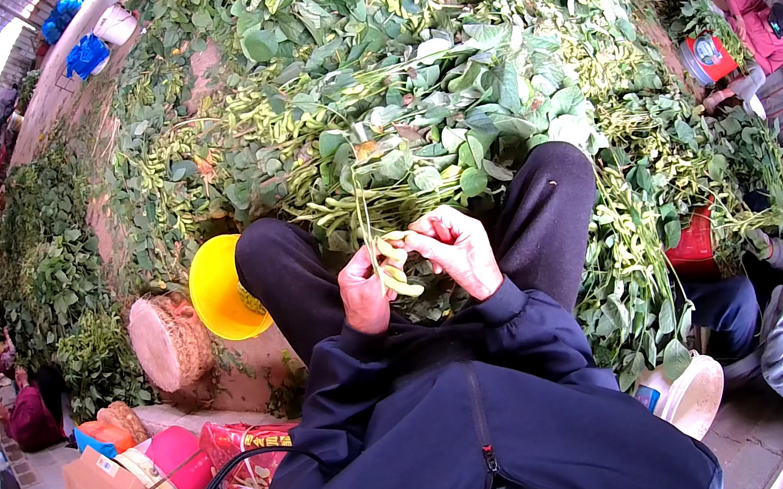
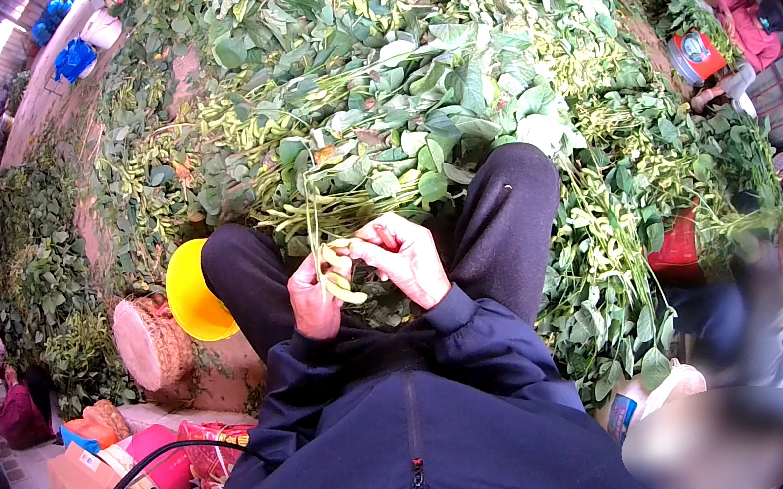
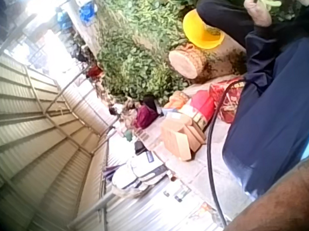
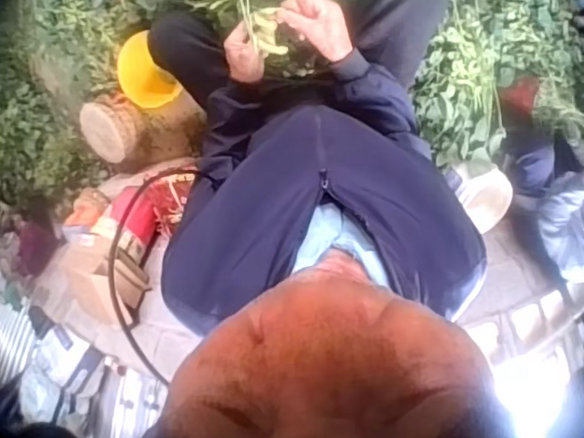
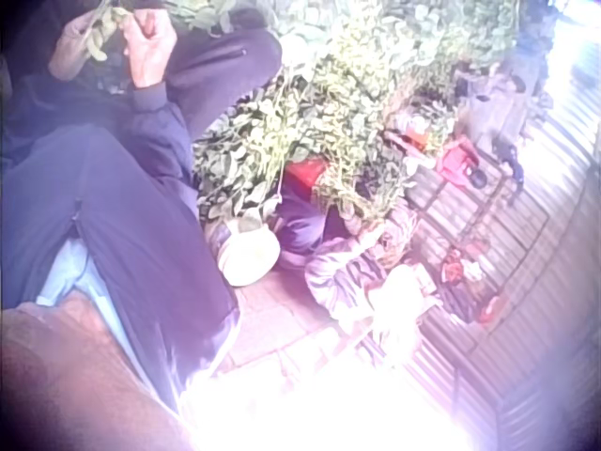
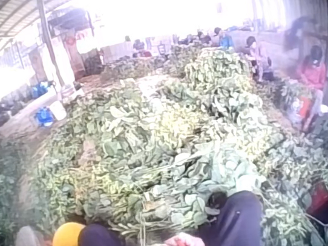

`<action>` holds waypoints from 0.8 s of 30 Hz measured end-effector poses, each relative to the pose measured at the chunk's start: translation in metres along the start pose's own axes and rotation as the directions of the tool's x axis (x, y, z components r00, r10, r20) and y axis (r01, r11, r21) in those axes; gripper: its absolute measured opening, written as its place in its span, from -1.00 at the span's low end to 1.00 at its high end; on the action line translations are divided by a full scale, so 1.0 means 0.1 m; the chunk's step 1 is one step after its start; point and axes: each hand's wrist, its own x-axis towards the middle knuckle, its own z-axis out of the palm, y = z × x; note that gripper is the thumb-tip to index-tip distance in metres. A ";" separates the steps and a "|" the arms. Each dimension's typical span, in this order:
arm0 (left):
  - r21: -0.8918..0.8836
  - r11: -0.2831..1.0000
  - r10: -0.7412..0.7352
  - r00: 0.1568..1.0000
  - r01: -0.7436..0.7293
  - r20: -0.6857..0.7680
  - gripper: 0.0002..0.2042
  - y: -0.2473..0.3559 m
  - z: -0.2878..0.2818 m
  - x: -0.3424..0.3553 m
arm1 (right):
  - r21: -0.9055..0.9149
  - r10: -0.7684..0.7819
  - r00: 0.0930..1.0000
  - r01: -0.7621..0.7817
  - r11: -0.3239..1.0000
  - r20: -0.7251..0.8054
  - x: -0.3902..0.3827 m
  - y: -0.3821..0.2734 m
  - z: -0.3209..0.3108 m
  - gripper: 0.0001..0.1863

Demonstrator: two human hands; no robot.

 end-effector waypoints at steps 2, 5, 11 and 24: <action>0.035 0.999 0.018 0.998 -0.016 -0.065 -0.83 -0.02 0.00 0.03 | -0.032 -0.004 1.000 0.004 0.999 0.007 -0.01 0.04 0.00 -0.87; 0.057 0.998 0.047 0.994 -0.042 -0.099 -0.81 -0.01 -0.02 0.08 | 0.013 0.018 0.999 -0.018 1.000 0.032 -0.07 0.01 0.06 -0.87; -0.210 0.977 -0.029 1.000 0.027 -0.006 -0.75 -0.04 -0.08 0.11 | 0.021 0.046 0.996 -0.048 0.999 0.081 -0.10 0.05 0.12 -0.88; -0.323 0.946 -0.007 1.000 0.015 0.027 -0.82 -0.03 -0.18 0.16 | -0.076 0.072 0.953 -0.052 0.996 0.296 -0.13 -0.07 0.03 -0.68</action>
